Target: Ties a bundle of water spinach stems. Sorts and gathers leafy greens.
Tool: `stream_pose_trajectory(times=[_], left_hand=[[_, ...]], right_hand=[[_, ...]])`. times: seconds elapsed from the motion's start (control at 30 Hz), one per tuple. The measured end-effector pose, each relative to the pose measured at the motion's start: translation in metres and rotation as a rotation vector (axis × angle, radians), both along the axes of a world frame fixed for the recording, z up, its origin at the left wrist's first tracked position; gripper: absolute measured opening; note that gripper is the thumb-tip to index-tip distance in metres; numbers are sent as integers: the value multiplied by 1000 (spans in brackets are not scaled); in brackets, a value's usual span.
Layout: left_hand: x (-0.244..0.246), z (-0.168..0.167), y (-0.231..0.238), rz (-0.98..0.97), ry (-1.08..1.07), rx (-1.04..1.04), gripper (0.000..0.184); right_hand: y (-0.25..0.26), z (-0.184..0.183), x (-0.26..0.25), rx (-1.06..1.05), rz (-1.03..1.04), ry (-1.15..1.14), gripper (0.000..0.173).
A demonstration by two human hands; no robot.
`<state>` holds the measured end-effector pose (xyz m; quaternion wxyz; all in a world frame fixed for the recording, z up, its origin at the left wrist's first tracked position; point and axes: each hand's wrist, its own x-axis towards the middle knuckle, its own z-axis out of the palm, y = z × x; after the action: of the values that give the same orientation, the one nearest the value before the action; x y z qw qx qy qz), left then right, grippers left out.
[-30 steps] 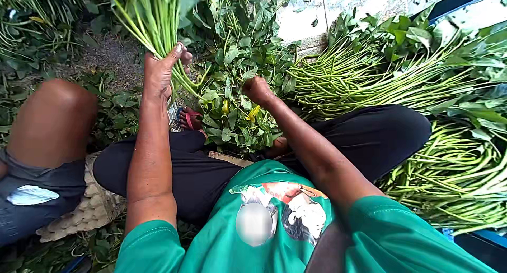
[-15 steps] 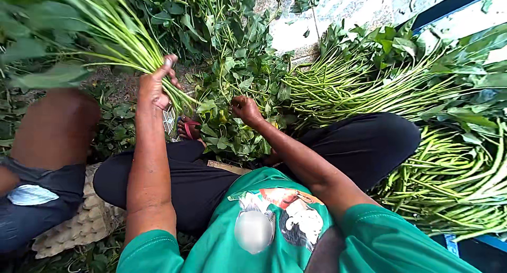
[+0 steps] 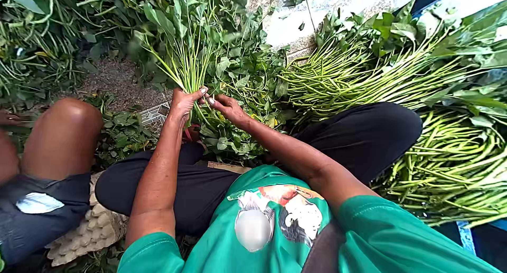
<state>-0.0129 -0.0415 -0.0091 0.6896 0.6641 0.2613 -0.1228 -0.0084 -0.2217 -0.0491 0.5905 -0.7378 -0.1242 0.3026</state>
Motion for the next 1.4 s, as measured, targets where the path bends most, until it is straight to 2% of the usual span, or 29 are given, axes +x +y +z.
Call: stream_pose_trajectory(times=[0.07,0.1,0.13,0.2,0.27,0.33,0.43,0.5,0.6,0.67,0.73,0.87,0.9,0.97,1.03,1.1,1.17,1.23,1.27,1.4], left_hand=[[-1,1,-3,-14,0,39,16],[-1,2,-4,-8,1,59,19],[-1,4,-6,6,1,74,22],[0,7,-5,61,-20,93,24],[4,14,4,127,-73,104,22],[8,18,22,199,-141,108,15],[13,26,46,258,-196,163,14],[13,30,52,277,-232,209,14],[13,28,51,278,-277,283,15],[13,25,49,258,-286,318,17],[14,28,45,269,-290,273,20],[14,45,42,276,-232,-215,14],[14,48,43,299,-187,-334,15],[16,52,46,379,-145,-441,19],[16,48,51,437,-217,-422,18],[17,40,53,484,-348,-315,13],[18,31,57,451,-421,-264,23],[18,29,60,409,-375,-348,32],[18,29,60,368,-314,-367,30],[15,23,51,271,-71,-223,17]], right_hand=[[18,2,1,144,-207,141,36],[29,2,1,170,-303,107,32],[36,2,1,145,-358,5,28],[40,3,0,-1,-340,-276,25],[32,7,-2,-148,-163,-431,24],[19,10,-7,-268,93,-422,25],[-1,-8,0,-480,435,-350,28],[-9,-25,17,-632,494,-266,30],[-13,-27,48,-719,438,-322,35],[-6,-24,71,-657,343,-331,30],[2,-30,95,-564,238,-201,33],[7,-81,124,-468,49,214,57],[7,-90,124,-494,41,259,62],[7,-96,121,-619,95,232,68],[4,-93,115,-700,146,154,66],[0,-92,114,-685,141,86,56],[-5,-90,113,-632,149,22,43],[-10,-81,106,-581,210,0,32],[-14,-72,99,-533,234,8,29],[-30,-29,49,-235,235,178,27]])
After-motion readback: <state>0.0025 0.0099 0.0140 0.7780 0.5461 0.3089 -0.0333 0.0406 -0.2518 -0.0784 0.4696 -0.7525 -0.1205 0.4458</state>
